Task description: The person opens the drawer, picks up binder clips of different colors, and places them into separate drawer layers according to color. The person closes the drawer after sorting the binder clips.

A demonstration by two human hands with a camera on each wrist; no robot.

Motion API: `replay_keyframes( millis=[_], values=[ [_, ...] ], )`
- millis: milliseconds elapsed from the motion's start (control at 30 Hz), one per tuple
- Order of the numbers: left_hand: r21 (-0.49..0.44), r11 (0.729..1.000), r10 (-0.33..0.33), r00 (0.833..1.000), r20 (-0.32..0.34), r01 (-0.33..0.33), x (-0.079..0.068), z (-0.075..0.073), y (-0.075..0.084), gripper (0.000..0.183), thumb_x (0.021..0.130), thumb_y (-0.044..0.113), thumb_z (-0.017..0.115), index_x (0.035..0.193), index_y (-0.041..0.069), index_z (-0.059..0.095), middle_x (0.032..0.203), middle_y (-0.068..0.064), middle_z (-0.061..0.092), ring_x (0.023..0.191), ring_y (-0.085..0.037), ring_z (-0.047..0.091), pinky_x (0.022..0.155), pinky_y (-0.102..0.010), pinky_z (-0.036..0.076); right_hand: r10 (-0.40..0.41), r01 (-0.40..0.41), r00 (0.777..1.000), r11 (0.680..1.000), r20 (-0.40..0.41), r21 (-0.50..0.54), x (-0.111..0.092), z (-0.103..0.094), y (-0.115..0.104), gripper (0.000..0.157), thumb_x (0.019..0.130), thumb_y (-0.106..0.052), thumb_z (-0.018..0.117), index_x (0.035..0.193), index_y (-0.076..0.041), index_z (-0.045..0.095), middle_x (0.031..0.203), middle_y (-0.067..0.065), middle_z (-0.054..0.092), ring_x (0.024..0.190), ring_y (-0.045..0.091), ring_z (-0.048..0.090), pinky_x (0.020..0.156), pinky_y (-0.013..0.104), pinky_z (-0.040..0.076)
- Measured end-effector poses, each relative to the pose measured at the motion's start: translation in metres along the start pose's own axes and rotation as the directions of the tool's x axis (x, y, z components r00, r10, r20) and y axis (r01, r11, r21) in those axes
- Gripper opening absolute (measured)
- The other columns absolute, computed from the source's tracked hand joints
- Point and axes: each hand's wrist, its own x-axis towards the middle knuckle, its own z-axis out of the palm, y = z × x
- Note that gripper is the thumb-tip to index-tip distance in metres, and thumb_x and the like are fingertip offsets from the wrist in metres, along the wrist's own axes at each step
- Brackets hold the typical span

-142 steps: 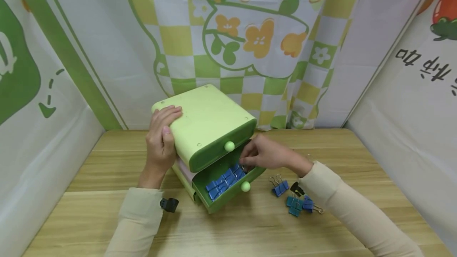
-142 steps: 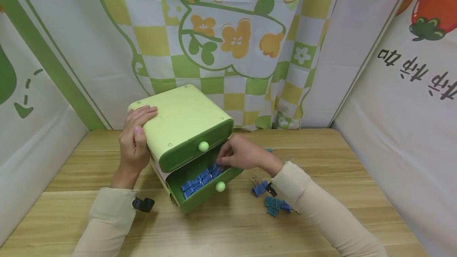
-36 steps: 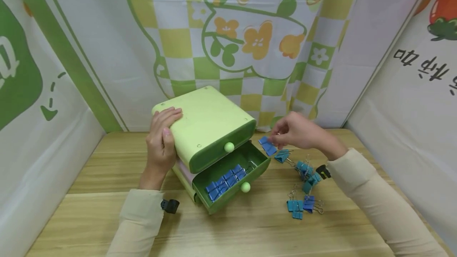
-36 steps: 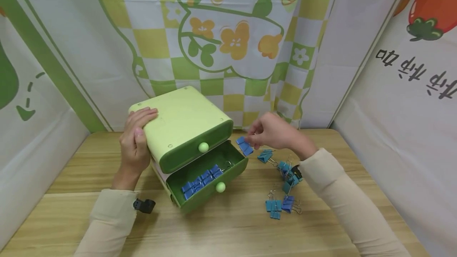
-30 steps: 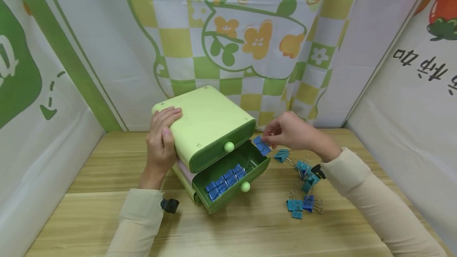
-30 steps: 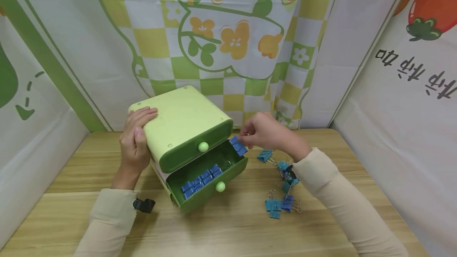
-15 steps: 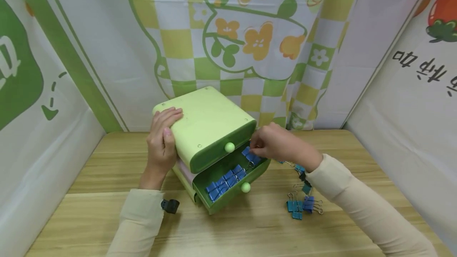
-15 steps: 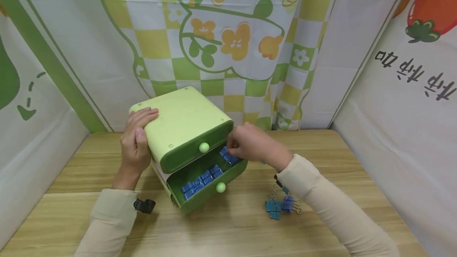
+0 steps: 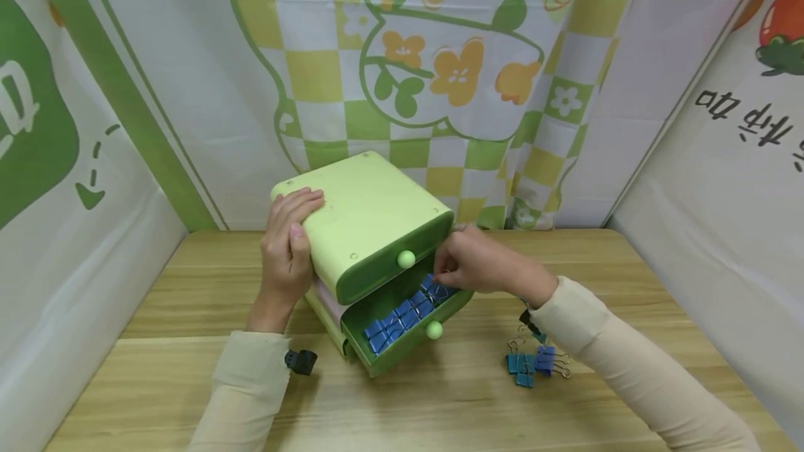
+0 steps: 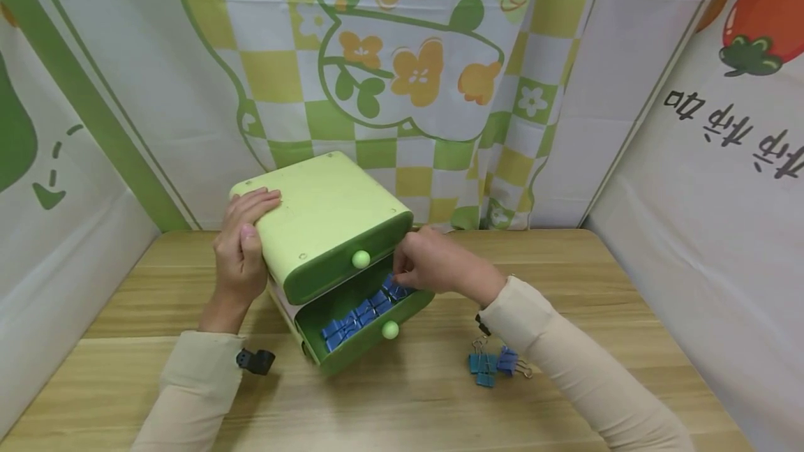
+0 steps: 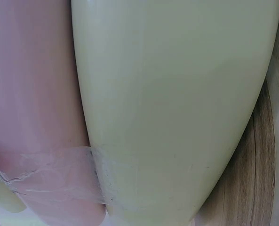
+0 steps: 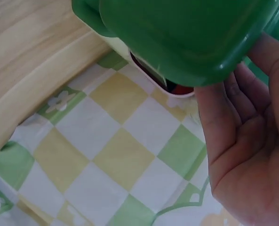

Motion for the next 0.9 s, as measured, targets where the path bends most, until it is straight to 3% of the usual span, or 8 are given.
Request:
replay_keyframes(
  millis=[467, 700, 900],
  values=[
    [-0.004, 1.0, 0.004, 1.0, -0.004, -0.004, 0.0, 0.001, 0.0, 0.047, 0.095, 0.011, 0.037, 0.12, -0.005, 0.074, 0.127, -0.023, 0.074, 0.13, -0.041, 0.063, 0.129, -0.059, 0.029, -0.03, 0.011, 0.993, 0.986, 0.112, 0.167, 0.005, 0.011, 0.008, 0.02, 0.1, -0.012, 0.068, 0.085, -0.012, 0.081, 0.076, -0.007, 0.076, 0.063, -0.001, 0.062, 0.063, 0.02, 0.054],
    [-0.009, 1.0, 0.008, 1.0, -0.006, -0.008, 0.002, 0.0, 0.001, 0.047, 0.095, 0.011, 0.038, 0.12, -0.005, 0.074, 0.126, -0.023, 0.074, 0.13, -0.041, 0.063, 0.129, -0.058, 0.03, -0.048, -0.006, 0.981, 0.962, 0.19, 0.274, 0.007, 0.013, 0.012, 0.025, 0.105, -0.011, 0.06, 0.09, -0.011, 0.08, 0.081, -0.004, 0.077, 0.071, 0.004, 0.068, 0.068, 0.021, 0.057],
    [-0.009, 1.0, 0.014, 1.0, -0.013, -0.014, 0.002, 0.0, 0.001, 0.047, 0.094, 0.01, 0.038, 0.119, -0.006, 0.074, 0.125, -0.024, 0.075, 0.129, -0.042, 0.064, 0.128, -0.057, 0.031, -0.052, -0.008, 0.98, 0.953, 0.191, 0.303, 0.006, 0.015, 0.018, 0.028, 0.107, -0.015, 0.058, 0.09, -0.012, 0.079, 0.081, -0.003, 0.075, 0.069, 0.004, 0.064, 0.068, 0.023, 0.056]
  ],
)
